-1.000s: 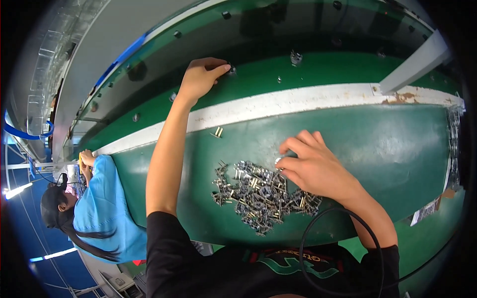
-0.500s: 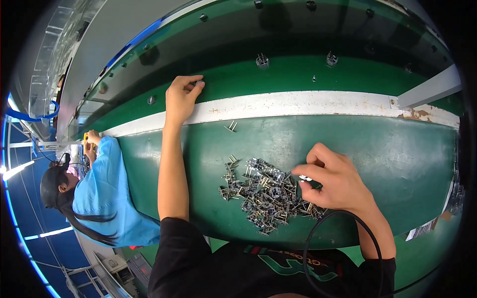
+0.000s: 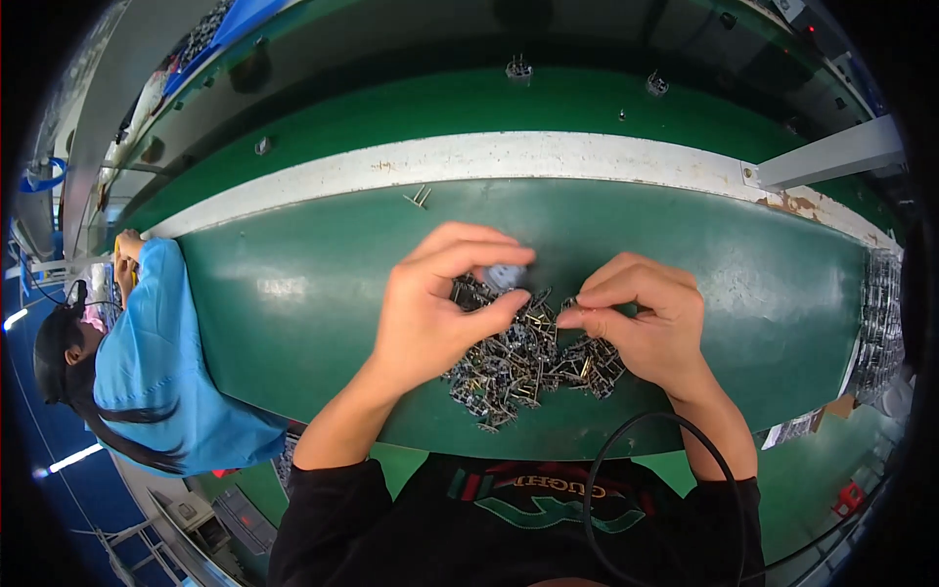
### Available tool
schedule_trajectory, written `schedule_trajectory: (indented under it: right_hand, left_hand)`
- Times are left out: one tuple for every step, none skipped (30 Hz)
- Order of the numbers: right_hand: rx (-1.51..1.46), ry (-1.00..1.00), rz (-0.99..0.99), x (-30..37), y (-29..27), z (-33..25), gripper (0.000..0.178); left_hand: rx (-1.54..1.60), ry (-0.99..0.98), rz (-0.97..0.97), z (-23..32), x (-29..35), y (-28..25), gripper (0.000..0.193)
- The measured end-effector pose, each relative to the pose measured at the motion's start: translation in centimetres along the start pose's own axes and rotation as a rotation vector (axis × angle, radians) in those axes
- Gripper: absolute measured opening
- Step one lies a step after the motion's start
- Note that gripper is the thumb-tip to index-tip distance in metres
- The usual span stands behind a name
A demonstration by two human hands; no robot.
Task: The person assembles small metal clips into grey plastic socket housings by hand, inserting one clip into each housing on a factory production line.
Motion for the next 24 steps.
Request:
schedule_trajectory:
  right_hand:
    - [0.003,0.009,-0.008,0.0,0.3,-0.1,0.017]
    - [0.017,0.032,0.024,0.1,0.4,-0.1,0.016]
    - [0.031,0.055,0.056,0.2,0.5,0.0,0.016]
    - [0.084,0.044,0.068,0.2,0.7,0.1,0.015]
    - [0.092,0.054,0.065,0.1,0.8,0.0,0.015]
    - [0.199,-0.046,0.074,0.0,0.9,-0.3,0.015]
    - [0.305,-0.144,0.08,-0.1,1.0,-0.5,0.016]
    - [0.319,-0.208,0.087,-0.2,1.2,-0.4,0.017]
    - [0.325,-0.202,0.084,-0.1,1.1,-0.4,0.017]
    - [0.368,-0.22,0.047,0.1,1.2,-0.4,0.018]
    - [0.406,-0.246,0.011,0.0,1.3,-0.5,0.019]
    - [0.406,-0.246,0.007,0.0,1.4,-0.5,0.019]
    - [0.41,-0.262,0.02,0.1,1.5,-0.4,0.02]
    - [0.416,-0.279,0.036,0.1,1.6,-0.3,0.021]
    - [0.416,-0.278,0.034,0.1,1.8,-0.2,0.021]
    - [0.413,-0.266,0.049,0.2,1.9,-0.2,0.02]
    - [0.41,-0.255,0.065,0.3,1.9,-0.2,0.02]
    - [0.409,-0.255,0.064,0.4,1.9,-0.1,0.02]
    - [0.44,-0.287,0.063,0.5,2.0,-0.1,0.021]
    - [0.466,-0.32,0.062,0.5,2.1,-0.1,0.021]
    - [0.46,-0.322,0.062,0.6,2.2,0.0,0.021]
    - [0.489,-0.353,0.063,0.7,2.2,0.0,0.023]
    - [0.517,-0.391,0.069,0.6,2.2,-0.1,0.025]
    - [0.507,-0.399,0.073,0.6,2.3,-0.2,0.025]
  left_hand:
    - [0.007,-0.009,0.006,0.3,0.3,0.4,0.041]
    - [-0.052,-0.052,-0.019,0.6,0.4,1.0,0.041]
    - [-0.111,-0.097,-0.044,0.5,0.6,1.5,0.041]
    - [-0.147,0.019,-0.058,0.0,0.7,1.7,0.049]
    - [-0.135,0.013,-0.058,0.2,0.8,1.9,0.049]
    - [-0.139,-0.011,-0.084,0.5,0.9,2.1,0.054]
    - [-0.141,-0.036,-0.109,0.7,1.0,2.3,0.06]
    - [-0.133,-0.038,-0.11,0.9,1.0,2.3,0.06]
    - [-0.138,-0.053,-0.135,0.9,1.1,2.4,0.063]
    - [-0.144,-0.068,-0.16,0.8,1.2,2.5,0.066]
    - [-0.142,-0.069,-0.157,0.9,1.2,2.4,0.066]
    - [-0.121,-0.077,-0.158,0.9,1.2,2.4,0.066]
    - [-0.101,-0.086,-0.158,0.9,1.3,2.4,0.066]
    - [-0.099,-0.086,-0.158,0.8,1.3,2.5,0.066]
    - [-0.058,-0.086,-0.148,0.8,1.3,2.5,0.065]
    - [-0.017,-0.088,-0.137,0.7,1.3,2.6,0.064]
    - [-0.017,-0.088,-0.136,0.7,1.3,2.6,0.064]
    - [0.031,-0.098,-0.123,0.7,1.4,2.7,0.063]
    - [0.079,-0.107,-0.109,0.7,1.4,2.7,0.062]
    - [0.073,-0.109,-0.106,0.8,1.3,2.6,0.062]
    - [0.121,-0.125,-0.116,1.1,1.2,2.5,0.059]
    - [0.169,-0.141,-0.125,1.2,1.2,2.4,0.056]
    - [0.157,-0.137,-0.122,1.2,1.2,2.1,0.056]
    - [0.201,-0.184,-0.132,0.9,1.2,1.9,0.053]
Point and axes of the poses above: each hand's wrist, its own x-axis away from the middle knuckle, its own y-axis out of the palm, z = x × y, the point moved 2 cm from there along -x, towards the middle knuckle, and after that the axes turned 4 degrees about z, right-handed, at the moved point
